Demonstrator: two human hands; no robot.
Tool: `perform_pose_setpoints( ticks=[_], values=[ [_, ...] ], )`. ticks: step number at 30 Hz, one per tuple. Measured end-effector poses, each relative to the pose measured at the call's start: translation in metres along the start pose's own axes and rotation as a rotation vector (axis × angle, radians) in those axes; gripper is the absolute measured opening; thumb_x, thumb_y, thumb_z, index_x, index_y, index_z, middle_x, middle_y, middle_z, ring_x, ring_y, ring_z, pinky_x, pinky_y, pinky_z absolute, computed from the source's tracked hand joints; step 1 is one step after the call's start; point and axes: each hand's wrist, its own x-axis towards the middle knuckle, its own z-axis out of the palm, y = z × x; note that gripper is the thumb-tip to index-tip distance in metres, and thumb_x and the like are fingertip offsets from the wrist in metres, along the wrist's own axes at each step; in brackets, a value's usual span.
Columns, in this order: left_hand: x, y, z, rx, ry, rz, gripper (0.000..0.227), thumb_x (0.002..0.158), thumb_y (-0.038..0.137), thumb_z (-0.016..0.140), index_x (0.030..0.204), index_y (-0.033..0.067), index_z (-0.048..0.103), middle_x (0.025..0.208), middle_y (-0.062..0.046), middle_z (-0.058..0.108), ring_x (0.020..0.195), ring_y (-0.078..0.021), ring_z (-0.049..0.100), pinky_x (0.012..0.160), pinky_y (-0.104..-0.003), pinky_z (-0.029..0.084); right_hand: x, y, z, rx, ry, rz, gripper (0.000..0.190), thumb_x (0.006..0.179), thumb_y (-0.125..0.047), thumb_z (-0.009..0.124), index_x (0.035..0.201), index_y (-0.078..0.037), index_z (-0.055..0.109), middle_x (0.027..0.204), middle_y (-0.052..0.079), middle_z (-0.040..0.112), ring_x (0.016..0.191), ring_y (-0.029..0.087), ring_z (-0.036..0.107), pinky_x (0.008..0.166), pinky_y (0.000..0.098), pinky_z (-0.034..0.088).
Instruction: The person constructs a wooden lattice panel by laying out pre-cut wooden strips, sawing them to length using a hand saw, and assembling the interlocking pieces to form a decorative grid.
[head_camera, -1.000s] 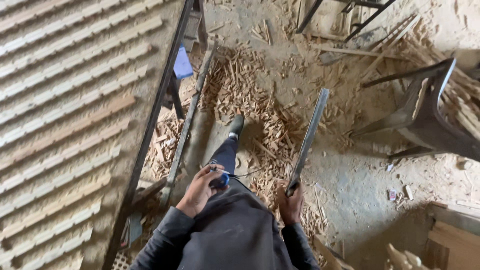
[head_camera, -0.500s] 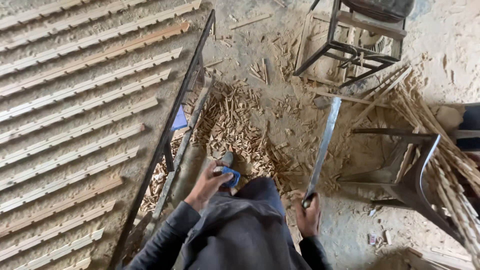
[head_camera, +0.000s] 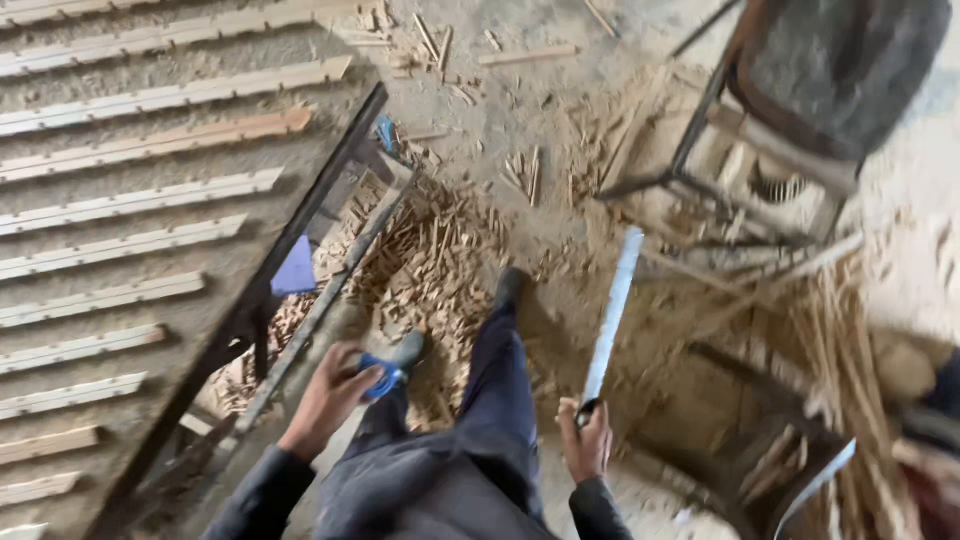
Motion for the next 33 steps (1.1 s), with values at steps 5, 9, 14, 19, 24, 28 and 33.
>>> perform_pose_setpoints(
  ticks=[5,9,14,19,24,28,33],
  values=[
    [0.006,0.021,0.082,-0.094,0.187,-0.152,0.033,0.095,0.01,0.068,0.125,0.007,0.055,0.103,-0.029,0.075,0.089,-0.0308,0.068,0.072,-0.041,0.055,0.157,0.011,-0.032,-0.256,-0.135,-0.053,0.044,0.087,-0.059,0.057,0.105,-0.021,0.07,0.097,0.01,0.075,0.094,0.036,0.071,0.081,0.05,0.05],
    [-0.013,0.022,0.148,-0.32,0.161,-0.128,0.03,0.092,0.006,0.071,0.116,0.0031,0.053,0.098,-0.03,0.07,0.08,-0.0349,0.069,0.07,-0.044,0.06,0.192,-0.015,-0.105,-0.309,-0.172,0.019,0.044,0.088,-0.055,0.055,0.108,-0.016,0.064,0.102,0.02,0.07,0.102,0.045,0.066,0.082,0.057,0.049],
    [-0.016,0.047,0.19,-0.135,0.183,-0.077,0.033,0.09,0.016,0.075,0.118,0.0107,0.06,0.099,-0.019,0.072,0.081,-0.0233,0.067,0.065,-0.036,0.055,0.232,0.011,-0.138,-0.201,-0.263,-0.051,0.043,0.091,-0.053,0.057,0.119,-0.02,0.061,0.11,0.014,0.065,0.097,0.044,0.061,0.079,0.0596,0.047],
    [-0.008,0.071,0.212,-0.166,0.211,0.04,0.032,0.089,0.02,0.077,0.116,0.0142,0.06,0.077,-0.007,0.063,0.057,-0.0119,0.043,0.049,-0.029,0.03,0.245,-0.04,-0.153,-0.293,-0.147,-0.002,0.035,0.081,-0.044,0.064,0.103,-0.018,0.067,0.097,0.018,0.073,0.099,0.047,0.066,0.079,0.0567,0.047],
    [0.001,0.101,0.224,-0.313,0.177,0.017,0.036,0.089,0.014,0.074,0.119,0.0095,0.056,0.105,-0.02,0.073,0.085,-0.0257,0.071,0.065,-0.037,0.06,0.263,-0.073,-0.144,-0.282,-0.11,-0.011,0.04,0.082,-0.052,0.062,0.109,-0.022,0.065,0.112,0.013,0.074,0.109,0.043,0.066,0.087,0.0571,0.047],
    [0.03,0.103,0.231,-0.358,0.139,0.045,0.03,0.091,0.011,0.075,0.115,0.0094,0.057,0.093,-0.019,0.075,0.074,-0.0245,0.07,0.063,-0.035,0.06,0.285,-0.085,-0.129,-0.264,-0.12,-0.126,0.032,0.081,-0.044,0.066,0.107,-0.028,0.074,0.111,0.008,0.075,0.102,0.042,0.068,0.086,0.0548,0.048],
    [0.097,0.107,0.245,-0.436,0.048,0.146,0.03,0.09,0.014,0.078,0.111,0.0137,0.057,0.082,-0.009,0.067,0.065,-0.013,0.056,0.055,-0.027,0.041,0.305,-0.137,-0.116,-0.294,-0.131,-0.144,0.029,0.084,-0.043,0.064,0.11,-0.031,0.072,0.109,0.001,0.076,0.104,0.036,0.069,0.087,0.053,0.048]
  ],
)
